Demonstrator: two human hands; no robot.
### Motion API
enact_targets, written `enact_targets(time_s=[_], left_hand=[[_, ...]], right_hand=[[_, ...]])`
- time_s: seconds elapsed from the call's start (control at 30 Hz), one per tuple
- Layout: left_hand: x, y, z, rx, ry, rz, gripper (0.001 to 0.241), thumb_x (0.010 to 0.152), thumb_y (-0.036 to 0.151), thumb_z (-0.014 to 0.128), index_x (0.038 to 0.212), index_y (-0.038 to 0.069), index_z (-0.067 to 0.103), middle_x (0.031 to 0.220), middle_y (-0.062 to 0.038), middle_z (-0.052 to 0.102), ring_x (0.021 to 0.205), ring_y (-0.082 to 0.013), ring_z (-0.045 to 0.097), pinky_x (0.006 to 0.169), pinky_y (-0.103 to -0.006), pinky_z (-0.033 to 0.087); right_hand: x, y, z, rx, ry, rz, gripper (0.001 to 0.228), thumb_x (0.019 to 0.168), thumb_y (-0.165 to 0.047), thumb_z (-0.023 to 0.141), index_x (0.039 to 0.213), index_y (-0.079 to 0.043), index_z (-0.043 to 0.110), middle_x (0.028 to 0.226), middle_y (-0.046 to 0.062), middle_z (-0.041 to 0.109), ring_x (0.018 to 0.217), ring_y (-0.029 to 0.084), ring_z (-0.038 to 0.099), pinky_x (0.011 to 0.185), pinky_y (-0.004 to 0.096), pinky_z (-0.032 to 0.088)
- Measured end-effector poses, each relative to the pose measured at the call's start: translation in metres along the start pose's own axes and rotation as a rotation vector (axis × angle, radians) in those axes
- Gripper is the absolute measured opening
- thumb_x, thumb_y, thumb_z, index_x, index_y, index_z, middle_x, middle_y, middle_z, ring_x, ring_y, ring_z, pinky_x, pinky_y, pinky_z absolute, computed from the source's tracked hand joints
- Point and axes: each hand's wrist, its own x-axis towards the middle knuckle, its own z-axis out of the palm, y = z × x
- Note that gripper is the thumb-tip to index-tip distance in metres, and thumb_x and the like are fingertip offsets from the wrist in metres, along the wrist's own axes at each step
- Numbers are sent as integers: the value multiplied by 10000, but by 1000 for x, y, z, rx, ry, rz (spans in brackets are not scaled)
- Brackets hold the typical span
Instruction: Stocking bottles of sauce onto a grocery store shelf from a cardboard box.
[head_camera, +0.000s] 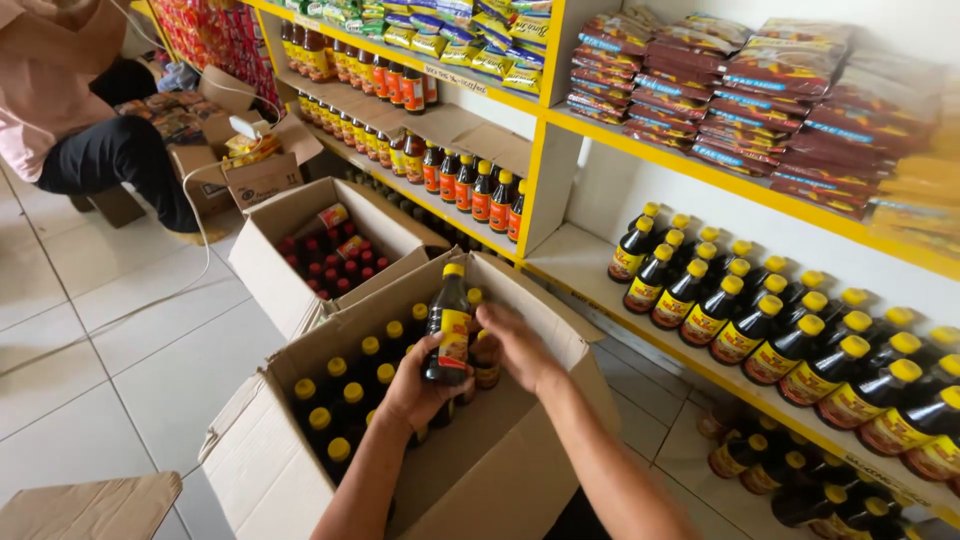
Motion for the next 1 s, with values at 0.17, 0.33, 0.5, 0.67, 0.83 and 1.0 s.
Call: enact_targets(time_s=[0.17,0.33,0.5,0.67,0.83,1.0], left_hand=[[11,-15,-10,129,201,0,511,905,417,651,1275,66,615,1050,-122,707,932,-238,692,787,-435,603],[12,-26,-19,375,350,96,477,882,384,661,1290,140,631,1102,-51,712,1011,-192,673,866,-404,569],[19,-31,-28,349,342,76,459,939,472,642,1207,109,727,1080,-47,705,939,-141,613,856,-338,465],[24,-31,-36,263,287,44,454,940,439,650,1206,76,714,1075,-56,719,943,-156,635,866,-335,492],[10,-26,-22,271,246,68,476,922,404,651,1276,85,657,1118,-42,717,989,-140,648,888,-327,497],[4,-21,-7,465,247,142,569,877,323,708,1394,124,577,1187,-34,710,1047,-139,656,924,-328,504]], right_hand=[[-9,38,1,-11,-39,100,691,891,-478,708,1454,-142,492,1217,57,658,999,180,655,787,372,589],[-15,55,-1,-186,33,112,726,891,-356,731,1532,-204,426,1337,40,612,1109,94,642,852,351,589],[-16,64,-10,-225,91,-78,669,818,-75,770,1449,-84,547,1302,70,633,984,188,666,849,361,580],[-22,49,-6,-105,81,-98,570,829,-67,724,1381,-40,583,1242,93,653,996,178,682,829,367,618],[-21,58,-12,34,72,-71,450,910,-153,717,1325,-24,599,1158,113,668,991,176,671,827,373,622],[-21,55,-11,-5,109,-64,458,884,-158,731,1312,-55,604,1142,75,698,1005,156,673,829,352,598]])
